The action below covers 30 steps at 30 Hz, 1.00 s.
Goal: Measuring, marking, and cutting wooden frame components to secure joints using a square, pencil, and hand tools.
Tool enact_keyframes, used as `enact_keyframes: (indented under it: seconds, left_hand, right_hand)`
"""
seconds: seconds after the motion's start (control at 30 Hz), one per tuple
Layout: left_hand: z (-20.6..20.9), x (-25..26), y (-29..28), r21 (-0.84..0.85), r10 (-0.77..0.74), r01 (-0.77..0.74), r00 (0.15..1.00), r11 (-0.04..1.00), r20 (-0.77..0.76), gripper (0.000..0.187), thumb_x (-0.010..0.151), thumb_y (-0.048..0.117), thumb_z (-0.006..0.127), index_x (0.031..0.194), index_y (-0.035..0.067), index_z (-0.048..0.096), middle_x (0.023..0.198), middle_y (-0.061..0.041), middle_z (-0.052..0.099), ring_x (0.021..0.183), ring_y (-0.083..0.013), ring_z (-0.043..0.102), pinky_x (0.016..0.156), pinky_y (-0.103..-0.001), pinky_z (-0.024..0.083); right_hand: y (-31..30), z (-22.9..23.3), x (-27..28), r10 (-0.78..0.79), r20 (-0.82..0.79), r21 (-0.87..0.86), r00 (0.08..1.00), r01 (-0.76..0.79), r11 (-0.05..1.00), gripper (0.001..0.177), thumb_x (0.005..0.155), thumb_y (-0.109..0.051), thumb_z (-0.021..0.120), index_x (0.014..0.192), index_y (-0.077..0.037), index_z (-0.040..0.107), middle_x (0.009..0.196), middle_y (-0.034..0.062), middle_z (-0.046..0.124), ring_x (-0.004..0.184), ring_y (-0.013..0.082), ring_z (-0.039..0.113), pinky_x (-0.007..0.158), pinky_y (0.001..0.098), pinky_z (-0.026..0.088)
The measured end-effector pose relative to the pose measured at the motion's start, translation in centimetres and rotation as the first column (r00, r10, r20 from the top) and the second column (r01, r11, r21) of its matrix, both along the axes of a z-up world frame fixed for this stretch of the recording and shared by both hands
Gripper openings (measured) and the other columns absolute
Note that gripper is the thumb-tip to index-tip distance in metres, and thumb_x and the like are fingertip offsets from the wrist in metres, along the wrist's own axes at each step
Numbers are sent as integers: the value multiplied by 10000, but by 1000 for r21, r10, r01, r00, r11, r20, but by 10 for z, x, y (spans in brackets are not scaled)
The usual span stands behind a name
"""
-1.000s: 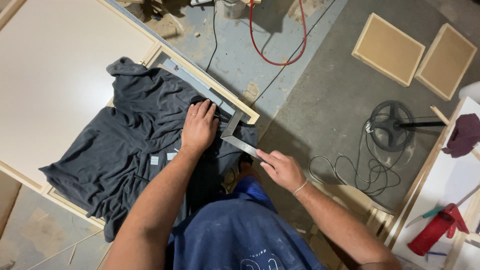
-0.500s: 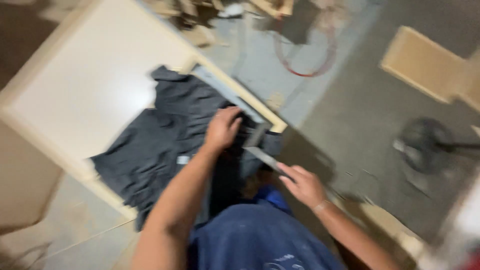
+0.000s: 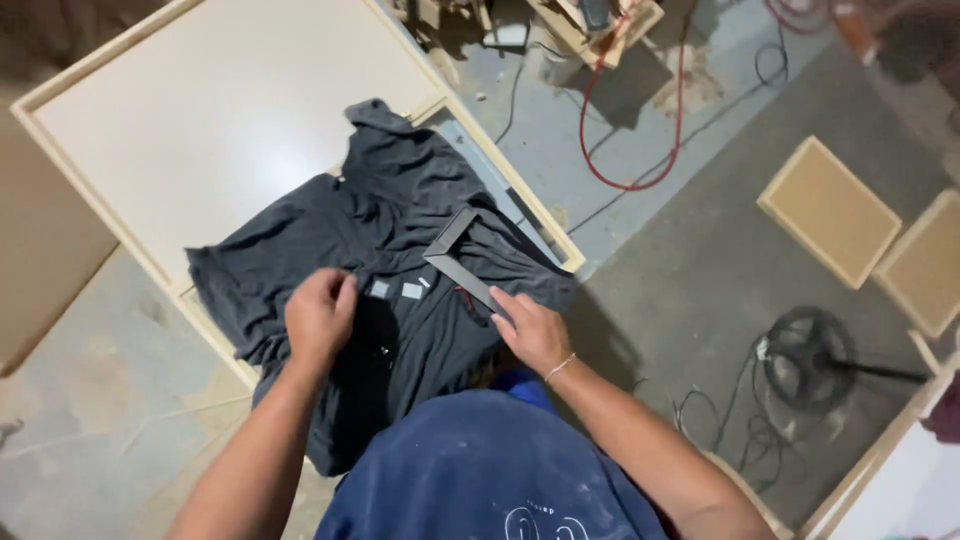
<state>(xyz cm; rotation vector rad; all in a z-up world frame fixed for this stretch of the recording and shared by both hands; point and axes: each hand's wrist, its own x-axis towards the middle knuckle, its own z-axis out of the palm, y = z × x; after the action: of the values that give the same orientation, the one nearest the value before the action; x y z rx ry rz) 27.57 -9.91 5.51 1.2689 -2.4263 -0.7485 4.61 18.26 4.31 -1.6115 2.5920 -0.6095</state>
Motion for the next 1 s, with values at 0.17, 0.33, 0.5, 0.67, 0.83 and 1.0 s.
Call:
enact_keyframes:
  seconds: [0.17, 0.33, 0.5, 0.67, 0.83, 1.0]
  left_hand:
    - [-13, 58, 34, -53, -92, 102, 983, 993, 160, 131, 873, 311, 703, 991, 281, 753, 955, 4, 745, 996, -251, 712, 856, -409, 568]
    - [-14, 66, 47, -472, -360, 425, 905, 772, 226, 245, 911, 225, 576, 1122, 247, 699, 1230, -57, 655, 1161, -281, 618, 926, -415, 494]
    - [-30, 64, 32, -559, -413, 406, 903, 723, 123, 118, 941, 210, 567, 1013, 217, 661, 1081, -44, 623, 1034, -268, 621, 840, -387, 504]
    - [29, 28, 76, -608, -607, 428, 787, 669, -113, 113, 986, 161, 554, 1022, 165, 661, 981, -88, 610, 933, -299, 644, 785, -426, 513]
    - [36, -10, 123, -618, -611, 346, 739, 707, -285, 175, 1052, 193, 516, 1026, 181, 688, 936, -43, 589, 867, -251, 608, 780, -357, 520]
    - [-15, 10, 121, -384, -524, 393, 781, 835, -340, 108, 970, 204, 568, 981, 160, 666, 955, -58, 634, 905, -286, 664, 752, -397, 547]
  right_hand:
    - [-21, -4, 4, 69, 39, 91, 997, -73, 993, 482, 883, -371, 729, 1352, -277, 666, 942, 45, 716, 828, 291, 732, 681, 421, 605]
    - [-26, 3, 13, 141, -102, 52, 985, -136, 989, 470, 874, -369, 752, 1319, -229, 689, 1170, 55, 656, 1077, 305, 645, 891, 454, 523]
    - [-51, 33, 39, 266, 248, 25, 932, -280, 960, 374, 904, -324, 754, 1272, -262, 731, 1070, 33, 728, 1019, 276, 694, 856, 406, 557]
    - [-61, 24, 53, -52, 994, 62, 95, -110, 992, 412, 1078, -262, 482, 1329, 18, 650, 874, 176, 726, 550, 150, 602, 423, 237, 505]
    - [-39, 13, 45, -128, 952, 100, -278, -112, 989, 412, 1093, -213, 476, 1484, -99, 540, 658, 159, 571, 354, 178, 437, 372, 346, 452]
    - [2, 0, 38, -96, 965, 67, -245, -122, 990, 365, 1092, -163, 381, 1397, -34, 534, 542, 23, 399, 365, 121, 430, 368, 240, 368]
